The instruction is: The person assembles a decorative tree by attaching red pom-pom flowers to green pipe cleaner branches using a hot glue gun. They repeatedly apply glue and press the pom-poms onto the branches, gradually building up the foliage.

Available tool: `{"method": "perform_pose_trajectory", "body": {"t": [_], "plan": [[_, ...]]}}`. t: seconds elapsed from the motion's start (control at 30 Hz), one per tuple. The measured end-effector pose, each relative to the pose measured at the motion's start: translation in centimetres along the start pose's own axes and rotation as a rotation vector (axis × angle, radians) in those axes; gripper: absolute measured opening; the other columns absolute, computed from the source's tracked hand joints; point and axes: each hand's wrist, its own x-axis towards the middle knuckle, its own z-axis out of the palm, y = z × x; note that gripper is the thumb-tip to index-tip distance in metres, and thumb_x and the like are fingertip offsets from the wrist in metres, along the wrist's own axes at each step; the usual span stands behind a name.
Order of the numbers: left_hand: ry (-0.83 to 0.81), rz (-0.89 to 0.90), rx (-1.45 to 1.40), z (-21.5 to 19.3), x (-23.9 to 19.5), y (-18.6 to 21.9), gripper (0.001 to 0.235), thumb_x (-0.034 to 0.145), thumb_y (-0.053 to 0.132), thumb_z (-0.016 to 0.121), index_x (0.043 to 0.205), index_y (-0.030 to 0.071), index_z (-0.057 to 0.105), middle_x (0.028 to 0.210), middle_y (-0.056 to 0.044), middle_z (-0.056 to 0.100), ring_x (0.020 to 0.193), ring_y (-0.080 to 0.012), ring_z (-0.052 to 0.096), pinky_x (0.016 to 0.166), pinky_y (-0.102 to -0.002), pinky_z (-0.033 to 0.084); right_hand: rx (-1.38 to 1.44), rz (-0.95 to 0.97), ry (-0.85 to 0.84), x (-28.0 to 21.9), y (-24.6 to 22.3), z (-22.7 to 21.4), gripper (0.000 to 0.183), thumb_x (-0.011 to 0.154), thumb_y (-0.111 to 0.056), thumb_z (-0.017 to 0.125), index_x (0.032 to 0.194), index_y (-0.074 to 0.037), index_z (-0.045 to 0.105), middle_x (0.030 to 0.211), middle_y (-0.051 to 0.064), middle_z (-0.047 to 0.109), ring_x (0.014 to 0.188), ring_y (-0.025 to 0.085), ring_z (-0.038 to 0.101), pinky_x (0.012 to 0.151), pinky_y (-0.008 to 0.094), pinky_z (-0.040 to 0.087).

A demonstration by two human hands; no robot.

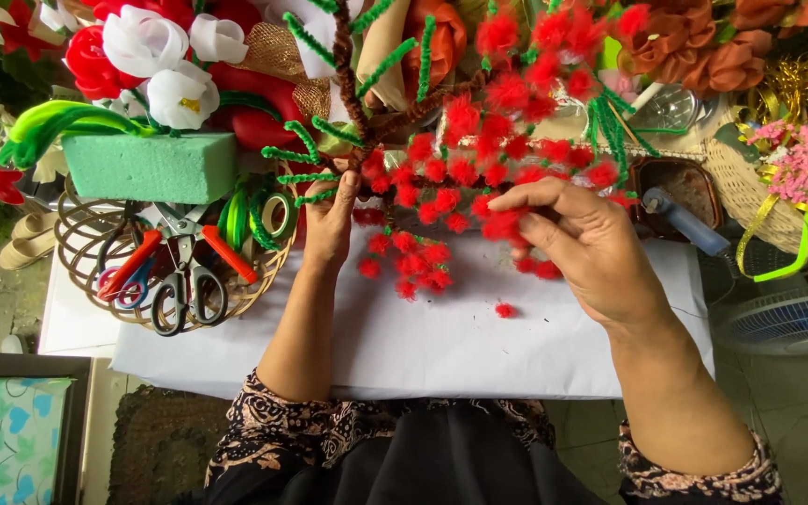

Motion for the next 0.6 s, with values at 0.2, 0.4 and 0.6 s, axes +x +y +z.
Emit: {"method": "perform_pose_trajectory", "body": {"t": [0.2, 0.4, 0.6], "plan": [[0.000, 0.001, -0.019, 0.3, 0.2, 0.0, 0.034, 0.099, 0.016, 0.059, 0.068, 0.003, 0.063, 0.075, -0.006, 0.056, 0.074, -0.0121, 0.049, 0.072, -0.030, 0.044, 0.222, 0.064, -0.020, 1.3, -1.5, 1.6, 0.029, 0.093, -0.002, 0.051, 0.119, 0.010, 0.057, 0.102, 0.018, 0.066, 0.087, 0.016, 0.065, 0.080, 0.031, 0.059], [-0.006, -0.021, -0.001, 0.6, 0.1, 1.2, 0.035, 0.099, 0.016, 0.058, 0.067, 0.004, 0.062, 0.073, -0.004, 0.053, 0.074, -0.0106, 0.045, 0.072, -0.029, 0.041, 0.314, 0.066, 0.075, 1.5, 0.6, 1.0, 0.023, 0.098, -0.012, 0.050, 0.111, 0.003, 0.062, 0.103, 0.017, 0.065, 0.091, 0.017, 0.065, 0.084, 0.033, 0.059], [0.010, -0.021, -0.005, 0.5, 0.2, 0.5, 0.028, 0.099, 0.016, 0.058, 0.074, 0.004, 0.063, 0.077, -0.004, 0.054, 0.074, -0.0119, 0.048, 0.074, -0.029, 0.041, 0.300, 0.073, 0.110, 2.2, 1.6, 0.6, 0.017, 0.091, -0.002, 0.060, 0.105, 0.007, 0.061, 0.098, 0.015, 0.064, 0.088, 0.016, 0.064, 0.082, 0.031, 0.059]]}}
